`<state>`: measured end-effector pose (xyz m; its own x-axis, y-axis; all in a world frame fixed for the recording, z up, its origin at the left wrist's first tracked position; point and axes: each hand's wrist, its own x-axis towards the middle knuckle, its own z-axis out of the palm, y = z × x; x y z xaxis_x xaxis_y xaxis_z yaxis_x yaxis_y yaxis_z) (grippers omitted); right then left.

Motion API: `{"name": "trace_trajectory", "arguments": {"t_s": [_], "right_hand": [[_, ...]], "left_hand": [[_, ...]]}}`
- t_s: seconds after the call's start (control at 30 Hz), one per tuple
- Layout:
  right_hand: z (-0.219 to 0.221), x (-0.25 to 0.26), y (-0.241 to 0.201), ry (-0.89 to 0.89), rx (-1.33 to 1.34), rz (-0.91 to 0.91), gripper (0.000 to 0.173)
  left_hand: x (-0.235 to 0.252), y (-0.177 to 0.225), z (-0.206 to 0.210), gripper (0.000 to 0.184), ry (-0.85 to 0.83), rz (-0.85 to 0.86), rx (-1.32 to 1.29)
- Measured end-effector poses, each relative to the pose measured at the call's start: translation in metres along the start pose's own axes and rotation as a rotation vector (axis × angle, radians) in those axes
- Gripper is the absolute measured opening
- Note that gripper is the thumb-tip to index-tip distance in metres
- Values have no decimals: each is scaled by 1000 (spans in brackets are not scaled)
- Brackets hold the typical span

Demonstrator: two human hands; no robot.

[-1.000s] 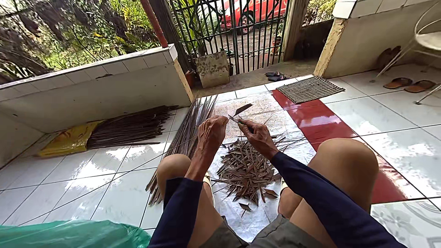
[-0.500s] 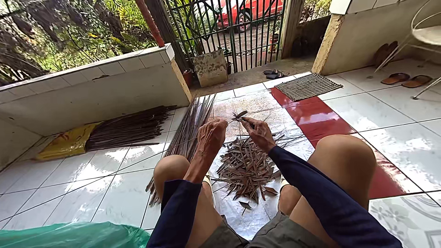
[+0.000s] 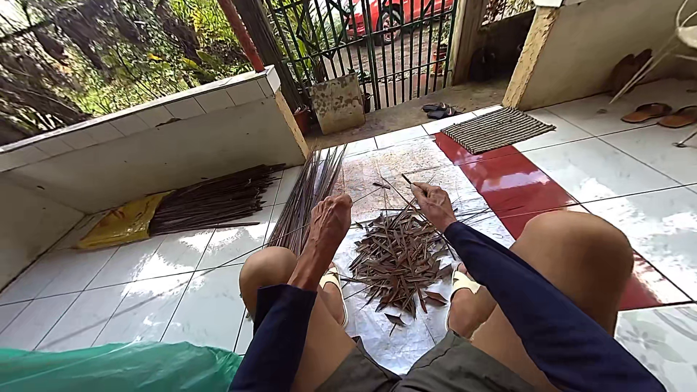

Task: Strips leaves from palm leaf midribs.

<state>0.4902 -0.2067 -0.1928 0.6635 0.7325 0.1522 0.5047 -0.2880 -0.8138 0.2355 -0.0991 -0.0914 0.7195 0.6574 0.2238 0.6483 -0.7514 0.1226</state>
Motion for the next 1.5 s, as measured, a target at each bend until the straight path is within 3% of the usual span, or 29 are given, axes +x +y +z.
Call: {"name": "trace_trajectory", "arguments": {"t_s": [0.23, 0.57, 1.2, 1.5], "right_hand": [[9, -40, -54, -136, 237, -259, 35], [19, -47, -64, -166, 202, -329, 35], [15, -19, -37, -59, 140, -227, 37], [14, 12, 3, 15, 142, -13, 39]], "left_hand": [[15, 13, -4, 24, 7, -25, -49], [12, 17, -5, 22, 57, -11, -223], [4, 12, -9, 21, 42, -18, -233], [-3, 4, -11, 20, 20, -29, -193]]}}
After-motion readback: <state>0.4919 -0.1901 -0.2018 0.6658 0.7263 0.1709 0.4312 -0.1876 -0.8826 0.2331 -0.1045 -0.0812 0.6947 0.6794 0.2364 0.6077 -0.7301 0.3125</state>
